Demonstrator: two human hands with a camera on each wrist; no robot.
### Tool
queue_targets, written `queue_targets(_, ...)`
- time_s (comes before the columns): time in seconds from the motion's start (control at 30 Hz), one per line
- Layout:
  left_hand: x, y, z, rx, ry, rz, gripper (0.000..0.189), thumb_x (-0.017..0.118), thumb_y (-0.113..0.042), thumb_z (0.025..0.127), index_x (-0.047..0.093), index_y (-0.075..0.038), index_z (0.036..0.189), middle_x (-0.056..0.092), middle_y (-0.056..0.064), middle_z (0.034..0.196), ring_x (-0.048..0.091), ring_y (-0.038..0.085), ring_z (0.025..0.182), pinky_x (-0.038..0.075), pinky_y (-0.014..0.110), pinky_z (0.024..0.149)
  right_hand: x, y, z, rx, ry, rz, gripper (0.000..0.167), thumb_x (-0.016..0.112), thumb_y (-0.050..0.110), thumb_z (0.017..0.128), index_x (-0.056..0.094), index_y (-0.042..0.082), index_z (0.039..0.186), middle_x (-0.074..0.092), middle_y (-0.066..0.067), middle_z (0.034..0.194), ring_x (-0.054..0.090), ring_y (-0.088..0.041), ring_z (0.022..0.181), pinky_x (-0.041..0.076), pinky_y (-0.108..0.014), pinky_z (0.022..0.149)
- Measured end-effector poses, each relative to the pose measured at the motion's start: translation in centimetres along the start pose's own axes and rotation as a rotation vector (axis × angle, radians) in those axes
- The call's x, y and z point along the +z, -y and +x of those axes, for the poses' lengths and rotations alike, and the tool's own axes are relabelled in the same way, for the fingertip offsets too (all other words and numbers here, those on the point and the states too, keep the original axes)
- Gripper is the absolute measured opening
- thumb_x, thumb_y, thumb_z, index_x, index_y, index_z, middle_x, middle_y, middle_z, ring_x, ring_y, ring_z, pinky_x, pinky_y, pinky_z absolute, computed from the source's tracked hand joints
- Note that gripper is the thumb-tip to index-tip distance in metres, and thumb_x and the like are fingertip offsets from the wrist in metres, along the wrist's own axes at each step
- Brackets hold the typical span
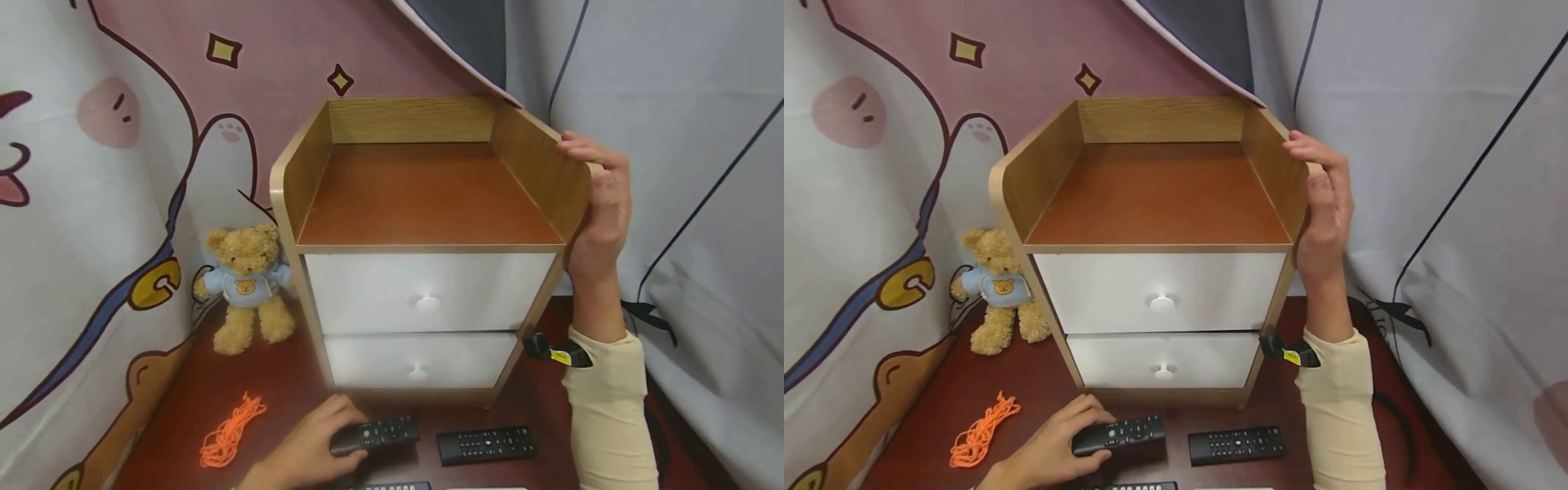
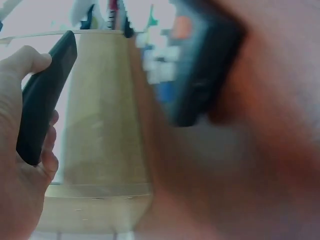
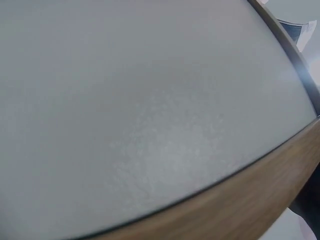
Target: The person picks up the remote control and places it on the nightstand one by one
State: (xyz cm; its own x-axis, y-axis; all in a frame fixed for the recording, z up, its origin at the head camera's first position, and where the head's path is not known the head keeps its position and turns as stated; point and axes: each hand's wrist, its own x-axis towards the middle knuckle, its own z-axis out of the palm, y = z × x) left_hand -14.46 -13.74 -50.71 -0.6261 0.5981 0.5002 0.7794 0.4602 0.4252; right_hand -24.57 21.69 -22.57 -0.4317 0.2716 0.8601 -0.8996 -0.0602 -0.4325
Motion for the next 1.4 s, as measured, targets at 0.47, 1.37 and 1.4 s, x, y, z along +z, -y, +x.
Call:
queue_targets(0.47, -6.5, -3.9, 5.7, 0.305, -0.170, 0.100, 0.043, 0.082, -0.030, 0.076, 0.068, -0.016, 0.114, 0.060, -0.007, 0.104, 0.054, 0.004, 0.091, 0.048, 0.013, 0.079, -0.3, 0.0, 0.1, -0.008, 0.014, 0.012, 0.029, 0.042, 0.018, 0.094, 0.065, 0.005, 0.105, 0.065, -0.007, 0.117, 0.049, -0.029, 0.128, 0.029, -0.033, 0.113)
queue_targets(1.37, -16.2, -11.1, 18.6, 0.207, -0.580, 0.391, 0.038, 0.074, -0.024, 0.083, 0.069, 0.001, 0.110, 0.061, 0.012, 0.094, 0.052, 0.025, 0.078, 0.046, 0.034, 0.063, -0.2, 0.0, 0.1, 0.007, 0.005, 0.070, 0.028, 0.044, 0.020, 0.094, 0.065, 0.004, 0.105, 0.066, -0.009, 0.117, 0.049, -0.029, 0.129, 0.028, -0.034, 0.114)
queue_targets(1.4, -16.3, -11.3, 18.9, 0.168, -0.594, 0.429, 0.037, 0.073, -0.024, 0.084, 0.069, 0.001, 0.110, 0.060, 0.012, 0.094, 0.051, 0.026, 0.077, 0.046, 0.035, 0.063, -0.1, 0.0, 0.1, 0.007, 0.005, 0.074, 0.028, 0.044, 0.020, 0.094, 0.065, 0.004, 0.105, 0.066, -0.009, 0.117, 0.049, -0.029, 0.128, 0.028, -0.035, 0.114)
